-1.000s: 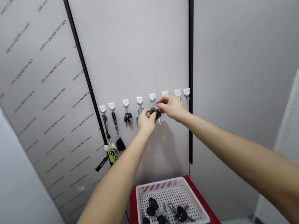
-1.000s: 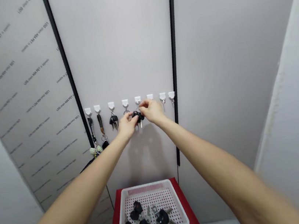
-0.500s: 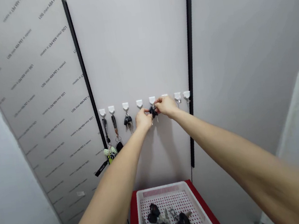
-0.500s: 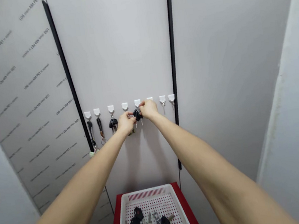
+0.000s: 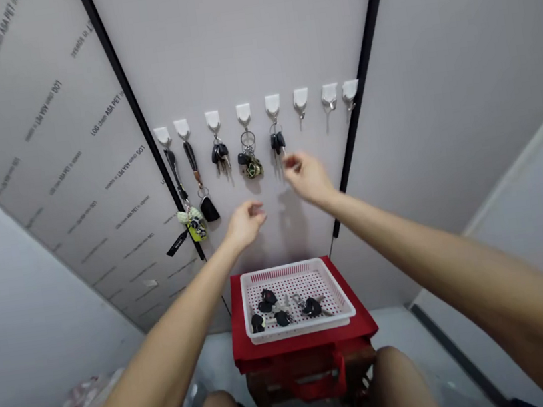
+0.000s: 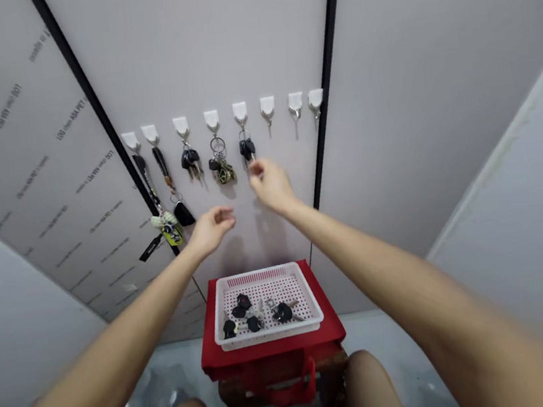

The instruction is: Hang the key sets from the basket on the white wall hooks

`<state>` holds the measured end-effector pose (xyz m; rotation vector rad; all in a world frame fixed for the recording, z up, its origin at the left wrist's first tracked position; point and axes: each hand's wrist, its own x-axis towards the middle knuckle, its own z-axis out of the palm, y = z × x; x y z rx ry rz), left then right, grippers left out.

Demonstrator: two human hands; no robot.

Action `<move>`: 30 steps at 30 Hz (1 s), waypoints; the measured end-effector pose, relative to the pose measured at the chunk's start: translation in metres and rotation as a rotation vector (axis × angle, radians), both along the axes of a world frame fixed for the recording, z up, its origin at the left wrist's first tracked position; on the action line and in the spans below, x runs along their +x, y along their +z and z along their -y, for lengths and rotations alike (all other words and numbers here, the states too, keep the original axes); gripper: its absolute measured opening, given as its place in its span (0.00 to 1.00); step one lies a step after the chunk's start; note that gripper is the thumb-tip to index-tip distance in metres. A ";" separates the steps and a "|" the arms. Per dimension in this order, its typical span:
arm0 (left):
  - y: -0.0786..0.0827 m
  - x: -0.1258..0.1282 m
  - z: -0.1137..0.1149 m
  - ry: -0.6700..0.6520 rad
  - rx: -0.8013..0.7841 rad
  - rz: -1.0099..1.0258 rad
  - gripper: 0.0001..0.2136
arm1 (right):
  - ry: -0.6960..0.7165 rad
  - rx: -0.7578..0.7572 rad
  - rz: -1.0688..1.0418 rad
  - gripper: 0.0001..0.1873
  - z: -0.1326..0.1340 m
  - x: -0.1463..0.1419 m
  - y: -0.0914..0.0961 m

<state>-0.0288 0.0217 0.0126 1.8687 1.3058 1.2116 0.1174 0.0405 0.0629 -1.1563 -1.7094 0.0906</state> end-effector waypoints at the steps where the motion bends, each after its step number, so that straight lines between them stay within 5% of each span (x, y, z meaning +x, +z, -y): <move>1: -0.018 -0.007 0.006 -0.017 -0.048 -0.036 0.12 | 0.062 -0.080 0.086 0.11 0.010 -0.003 -0.022; 6: -0.091 -0.034 0.034 -0.036 -0.238 -0.249 0.11 | 0.371 -0.489 0.486 0.11 0.050 -0.024 -0.134; 11: -0.111 -0.039 0.051 -0.009 -0.247 -0.397 0.11 | 0.353 -0.470 0.686 0.14 0.062 -0.043 -0.181; 17: -0.115 -0.036 0.056 -0.026 -0.275 -0.440 0.13 | 0.304 -0.485 0.787 0.11 0.063 -0.053 -0.189; 22: -0.117 -0.036 0.058 -0.049 -0.292 -0.398 0.13 | 0.315 -0.520 0.582 0.07 0.060 -0.046 -0.185; 26: -0.109 -0.024 0.055 -0.192 -0.348 -0.126 0.15 | 0.394 -0.635 0.212 0.05 0.052 -0.035 -0.159; 30: -0.081 0.001 0.044 -0.225 -0.336 0.184 0.06 | 0.475 -0.707 -0.190 0.04 0.041 -0.019 -0.111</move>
